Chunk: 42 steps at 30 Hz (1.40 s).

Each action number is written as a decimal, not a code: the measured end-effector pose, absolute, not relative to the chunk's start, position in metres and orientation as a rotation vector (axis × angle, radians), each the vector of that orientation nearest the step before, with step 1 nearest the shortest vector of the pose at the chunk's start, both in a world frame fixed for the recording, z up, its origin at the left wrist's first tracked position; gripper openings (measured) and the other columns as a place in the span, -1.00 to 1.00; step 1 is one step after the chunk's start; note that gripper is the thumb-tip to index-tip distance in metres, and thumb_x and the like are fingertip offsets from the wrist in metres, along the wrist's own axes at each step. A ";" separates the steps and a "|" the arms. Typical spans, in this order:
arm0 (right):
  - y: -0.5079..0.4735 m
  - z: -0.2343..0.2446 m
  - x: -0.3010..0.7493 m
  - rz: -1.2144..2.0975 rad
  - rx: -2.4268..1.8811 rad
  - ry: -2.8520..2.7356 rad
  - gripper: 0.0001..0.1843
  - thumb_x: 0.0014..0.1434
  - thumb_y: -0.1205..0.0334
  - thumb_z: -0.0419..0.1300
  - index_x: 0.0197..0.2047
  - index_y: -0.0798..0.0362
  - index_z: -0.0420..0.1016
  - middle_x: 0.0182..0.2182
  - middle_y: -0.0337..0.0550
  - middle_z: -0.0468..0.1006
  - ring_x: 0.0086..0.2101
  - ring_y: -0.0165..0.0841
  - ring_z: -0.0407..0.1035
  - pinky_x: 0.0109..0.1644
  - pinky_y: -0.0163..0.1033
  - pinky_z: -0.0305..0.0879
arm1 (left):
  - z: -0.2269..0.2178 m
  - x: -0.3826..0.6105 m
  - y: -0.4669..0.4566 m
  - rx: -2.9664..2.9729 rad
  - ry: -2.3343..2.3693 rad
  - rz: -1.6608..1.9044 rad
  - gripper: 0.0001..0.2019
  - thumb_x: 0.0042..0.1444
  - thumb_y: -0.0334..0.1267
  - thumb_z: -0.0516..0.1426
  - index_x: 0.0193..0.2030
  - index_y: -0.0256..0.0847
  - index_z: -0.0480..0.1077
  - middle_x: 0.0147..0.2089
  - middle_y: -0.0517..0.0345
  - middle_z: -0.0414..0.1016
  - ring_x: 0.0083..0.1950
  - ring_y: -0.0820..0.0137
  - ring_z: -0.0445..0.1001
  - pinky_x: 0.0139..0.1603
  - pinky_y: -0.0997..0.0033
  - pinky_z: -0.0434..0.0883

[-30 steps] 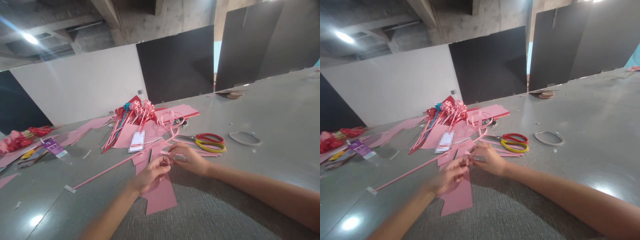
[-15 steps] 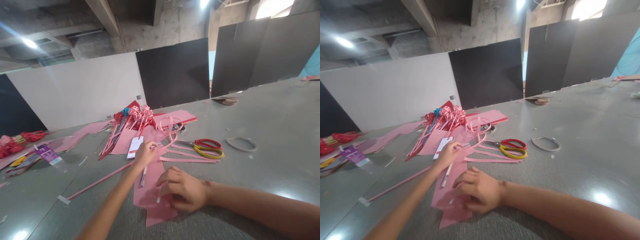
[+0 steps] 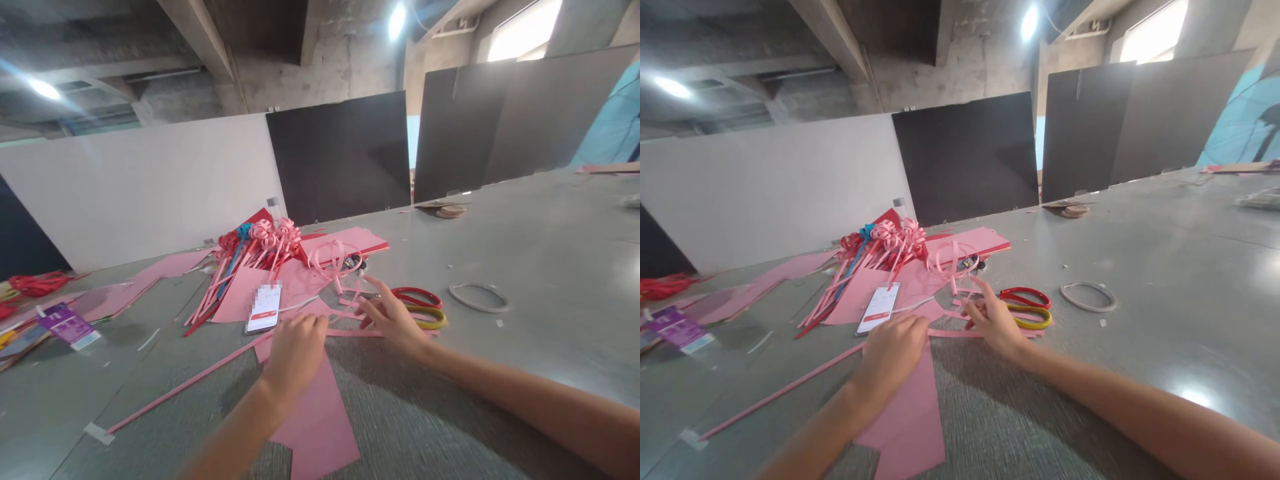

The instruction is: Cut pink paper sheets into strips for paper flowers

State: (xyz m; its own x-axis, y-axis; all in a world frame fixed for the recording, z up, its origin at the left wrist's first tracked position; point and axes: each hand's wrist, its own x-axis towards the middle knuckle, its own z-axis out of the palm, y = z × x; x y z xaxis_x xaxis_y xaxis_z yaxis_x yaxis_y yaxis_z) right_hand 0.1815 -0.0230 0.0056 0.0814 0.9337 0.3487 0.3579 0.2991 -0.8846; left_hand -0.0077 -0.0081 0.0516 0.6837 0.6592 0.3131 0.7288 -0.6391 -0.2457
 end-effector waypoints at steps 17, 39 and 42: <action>-0.012 -0.003 0.201 0.557 -1.329 -1.636 -0.32 -0.05 0.43 0.13 0.14 0.01 0.01 -0.37 -0.25 0.41 -0.48 -0.46 0.37 -0.35 -0.29 0.33 | 0.025 0.002 -0.086 -2.836 -0.355 -0.411 -0.87 0.09 -0.39 0.02 -0.34 -0.30 0.40 -0.57 0.04 0.38 -0.57 0.35 0.30 -0.61 0.38 -0.05; -0.066 0.002 0.167 0.826 -1.013 -1.775 -0.86 0.18 0.17 0.08 -0.37 0.03 0.33 -0.51 -0.27 0.38 -0.50 -0.47 0.25 -0.44 -0.35 0.24 | 0.017 -0.004 -0.043 -3.247 -2.048 -1.455 -0.80 0.13 -0.28 0.06 -0.11 -0.14 0.40 -0.21 0.15 0.51 -0.15 0.36 0.45 -0.17 0.42 0.34; -0.064 0.002 0.171 0.901 -1.049 -1.871 -0.85 0.18 0.17 0.08 -0.37 0.04 0.34 -0.55 -0.29 0.34 -0.54 -0.48 0.20 -0.51 -0.37 0.18 | 0.016 -0.003 -0.042 -3.283 -2.080 -1.337 -0.85 0.08 -0.33 0.08 -0.20 -0.17 0.42 -0.27 0.17 0.52 -0.23 0.38 0.48 -0.25 0.44 0.36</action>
